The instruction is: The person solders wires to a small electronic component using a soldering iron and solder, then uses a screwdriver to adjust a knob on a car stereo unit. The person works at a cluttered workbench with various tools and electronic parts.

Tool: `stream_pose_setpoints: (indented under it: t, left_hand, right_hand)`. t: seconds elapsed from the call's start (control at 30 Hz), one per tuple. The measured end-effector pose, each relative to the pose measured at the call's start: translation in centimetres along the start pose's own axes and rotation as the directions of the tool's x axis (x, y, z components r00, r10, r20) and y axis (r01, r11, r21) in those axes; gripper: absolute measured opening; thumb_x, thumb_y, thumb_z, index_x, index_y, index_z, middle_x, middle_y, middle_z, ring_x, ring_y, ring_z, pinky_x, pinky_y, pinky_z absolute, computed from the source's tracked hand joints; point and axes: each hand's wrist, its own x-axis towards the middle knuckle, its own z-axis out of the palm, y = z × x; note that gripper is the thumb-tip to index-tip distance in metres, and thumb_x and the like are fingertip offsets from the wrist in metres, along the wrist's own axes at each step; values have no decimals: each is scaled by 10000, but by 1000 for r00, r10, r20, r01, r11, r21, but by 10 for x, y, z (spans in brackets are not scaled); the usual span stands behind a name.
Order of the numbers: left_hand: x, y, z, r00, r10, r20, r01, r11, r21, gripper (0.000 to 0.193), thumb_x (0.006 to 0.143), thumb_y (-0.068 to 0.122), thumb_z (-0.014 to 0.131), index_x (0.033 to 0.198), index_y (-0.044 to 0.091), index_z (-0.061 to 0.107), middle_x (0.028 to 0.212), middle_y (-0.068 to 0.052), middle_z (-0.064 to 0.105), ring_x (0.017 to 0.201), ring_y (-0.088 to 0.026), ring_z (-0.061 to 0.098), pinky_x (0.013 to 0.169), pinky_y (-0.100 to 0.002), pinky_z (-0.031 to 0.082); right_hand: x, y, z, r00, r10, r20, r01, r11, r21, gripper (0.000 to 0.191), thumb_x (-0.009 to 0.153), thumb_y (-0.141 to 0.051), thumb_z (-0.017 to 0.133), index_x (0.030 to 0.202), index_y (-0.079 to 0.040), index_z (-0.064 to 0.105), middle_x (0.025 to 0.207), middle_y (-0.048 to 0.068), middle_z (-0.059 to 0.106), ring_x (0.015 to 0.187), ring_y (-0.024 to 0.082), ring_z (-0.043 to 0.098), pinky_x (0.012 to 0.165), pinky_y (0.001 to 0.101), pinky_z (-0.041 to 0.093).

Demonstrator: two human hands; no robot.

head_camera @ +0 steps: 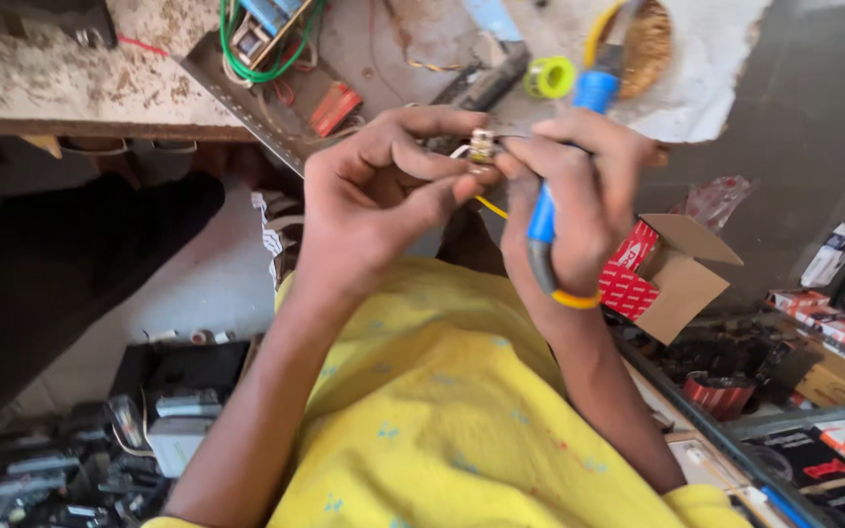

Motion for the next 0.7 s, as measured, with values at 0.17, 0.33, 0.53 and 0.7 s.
stream_pose_setpoints:
  t: [0.17,0.33,0.53,0.7]
  left_hand:
    - [-7,6,4,996,-6,-87,20,986,168,99,940,-160,681,1018,-103,702,1395,-245,610,1208,-181,643,1057,-331,565]
    - [-11,5,8,992,-33,-123,36,999,22,57,1033,-167,665,1020,-113,651,1392,-267,629,1171,-171,644,1070,-320,594]
    - [-10,0,9,980,-99,-174,98,995,-14,87,995,-191,628,1022,-110,639,1354,-272,628,1186,-181,662,1054,-329,600]
    - [-5,-2,7,983,-59,-174,70,996,55,100,1003,-211,639,988,-112,631,1340,-258,638,1197,-177,649,1057,-319,598]
  right_hand:
    - [-7,-2,2,997,52,51,-48,997,-62,173,1068,82,754,1181,-6,657,1181,119,533,1132,249,585,971,345,506]
    - [-8,2,-1,996,0,88,13,989,-147,173,1092,43,800,1197,-26,681,1164,97,566,1091,252,589,920,356,483]
    - [-6,7,-6,985,-16,174,51,979,-196,178,1106,7,786,1238,-37,675,1193,102,561,1093,268,566,922,354,463]
    - [-16,21,-20,988,-32,148,53,988,-145,157,1108,-34,749,1246,-30,675,1196,117,571,1109,282,565,929,370,456]
